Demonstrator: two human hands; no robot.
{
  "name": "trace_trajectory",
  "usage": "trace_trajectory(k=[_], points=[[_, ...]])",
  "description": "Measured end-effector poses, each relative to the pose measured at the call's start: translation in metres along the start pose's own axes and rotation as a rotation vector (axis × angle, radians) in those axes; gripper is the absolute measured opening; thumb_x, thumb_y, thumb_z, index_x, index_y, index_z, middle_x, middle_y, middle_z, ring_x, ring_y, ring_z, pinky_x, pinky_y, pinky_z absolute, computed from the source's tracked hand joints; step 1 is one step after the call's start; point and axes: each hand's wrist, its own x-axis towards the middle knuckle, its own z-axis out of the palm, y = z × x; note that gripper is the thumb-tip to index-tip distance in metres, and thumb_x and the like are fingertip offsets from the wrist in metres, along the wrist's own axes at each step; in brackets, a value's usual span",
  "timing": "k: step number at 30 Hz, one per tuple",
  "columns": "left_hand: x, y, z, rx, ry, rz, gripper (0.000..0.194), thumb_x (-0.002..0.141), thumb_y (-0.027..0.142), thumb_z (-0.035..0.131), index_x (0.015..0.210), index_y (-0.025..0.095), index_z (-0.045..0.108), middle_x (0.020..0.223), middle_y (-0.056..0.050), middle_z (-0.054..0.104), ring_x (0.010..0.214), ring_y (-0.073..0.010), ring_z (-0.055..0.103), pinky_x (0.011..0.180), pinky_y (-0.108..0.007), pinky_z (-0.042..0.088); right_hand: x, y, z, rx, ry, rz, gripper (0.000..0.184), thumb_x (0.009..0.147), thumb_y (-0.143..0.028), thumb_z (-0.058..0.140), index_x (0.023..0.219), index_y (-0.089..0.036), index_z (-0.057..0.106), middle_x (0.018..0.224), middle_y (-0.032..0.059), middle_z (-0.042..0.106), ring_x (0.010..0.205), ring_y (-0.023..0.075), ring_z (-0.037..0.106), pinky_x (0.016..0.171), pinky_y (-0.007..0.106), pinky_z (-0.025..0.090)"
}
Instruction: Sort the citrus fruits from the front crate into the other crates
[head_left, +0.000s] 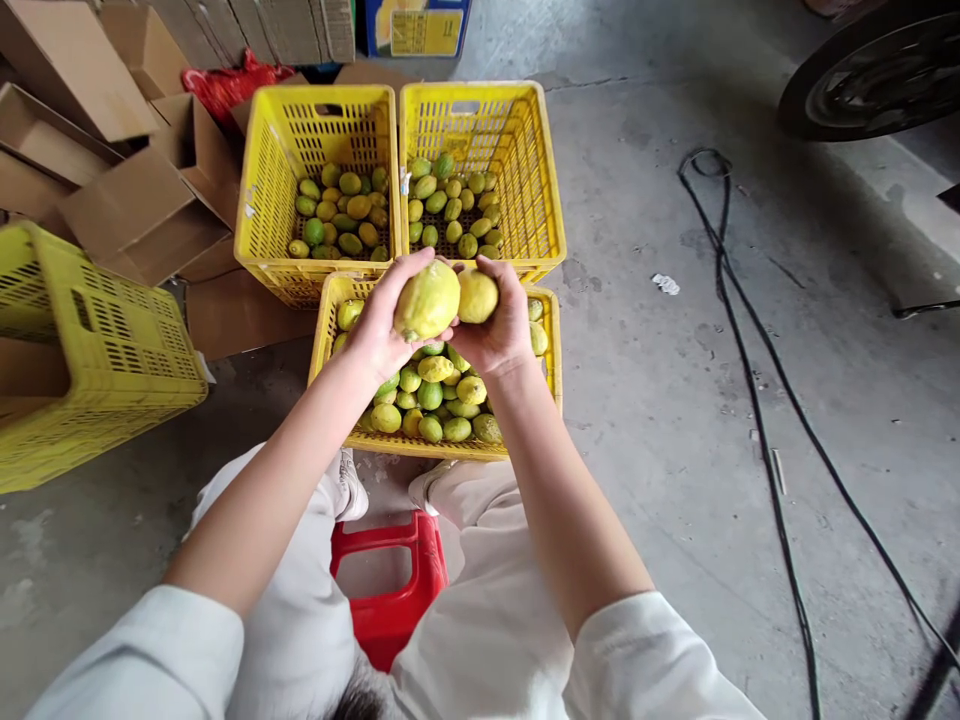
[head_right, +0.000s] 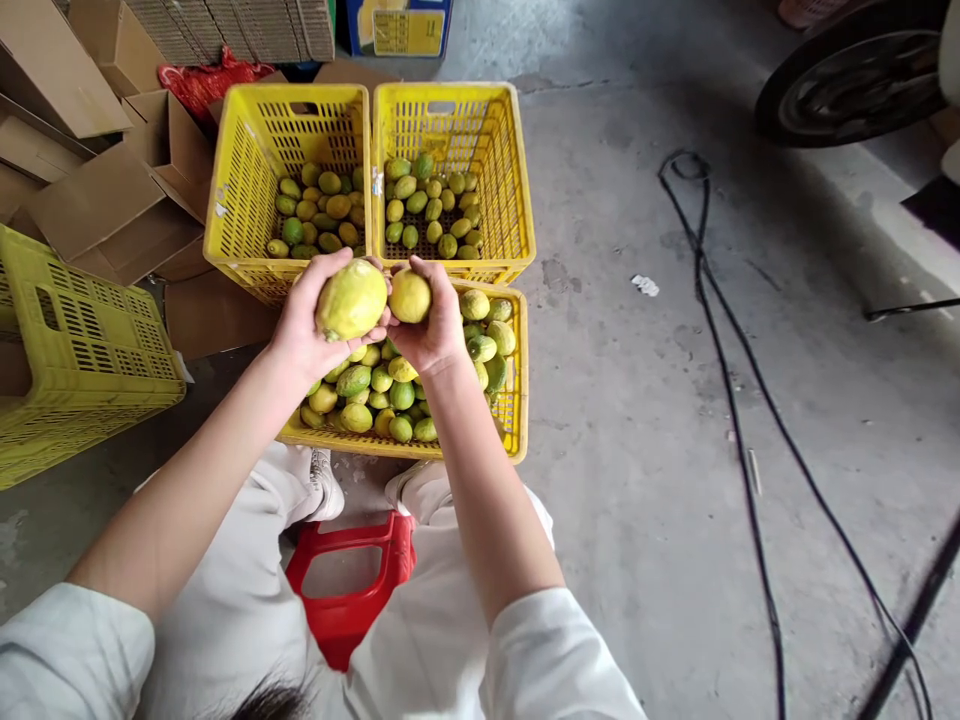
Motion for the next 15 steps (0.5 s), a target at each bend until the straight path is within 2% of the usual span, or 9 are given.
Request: trace_trajectory(k=[3,7,10,12,15], points=[[0.002,-0.003,-0.003,-0.097,0.060,-0.025,0.041,0.109,0.061,0.069,0.118,0.022,0.078,0.097,-0.008,0.085,0.107,-0.0300,0.088,0.083,-0.035,0.076,0.001,0.003,-0.002,0.051,0.036,0.021,0.034,0.095,-0.060,0.084,0.106,-0.031,0.069,0.092,-0.0004,0.076,0.104,0.0269,0.081,0.087,0.042,0.077],[0.002,0.003,-0.005,-0.234,0.093,-0.047,0.043,0.108,0.059,0.068,0.132,0.023,0.074,0.113,-0.011,0.087,0.119,-0.0342,0.087,0.098,-0.047,0.076,-0.004,-0.002,0.003,0.160,0.065,0.017,0.036,0.093,-0.056,0.084,0.113,-0.030,0.068,0.092,-0.0005,0.077,0.095,0.0239,0.079,0.085,0.040,0.077],[-0.002,0.011,-0.001,-0.231,0.097,-0.030,0.039,0.113,0.049,0.062,0.140,0.023,0.071,0.121,-0.011,0.086,0.126,-0.0355,0.085,0.099,-0.048,0.076,-0.008,-0.007,0.007,0.222,0.080,0.009,0.040,0.090,-0.052,0.083,0.119,-0.030,0.067,0.097,0.0023,0.080,0.099,0.0272,0.079,0.087,0.048,0.077],[-0.004,0.016,0.002,-0.215,0.094,0.016,0.033,0.118,0.041,0.055,0.141,0.023,0.070,0.123,-0.009,0.085,0.132,-0.0335,0.083,0.100,-0.046,0.075,-0.008,-0.009,0.008,0.186,0.074,-0.023,0.038,0.091,-0.049,0.083,0.121,-0.031,0.067,0.102,0.0034,0.081,0.108,0.0302,0.080,0.091,0.052,0.077],[-0.003,0.018,0.003,-0.171,0.095,0.086,0.014,0.117,0.026,0.058,0.121,0.022,0.072,0.114,-0.004,0.083,0.141,-0.0248,0.078,0.104,-0.031,0.071,-0.006,-0.008,0.007,0.067,0.053,-0.111,0.030,0.093,-0.038,0.081,0.121,-0.034,0.069,0.109,0.0012,0.082,0.119,0.0276,0.081,0.095,0.046,0.077]])
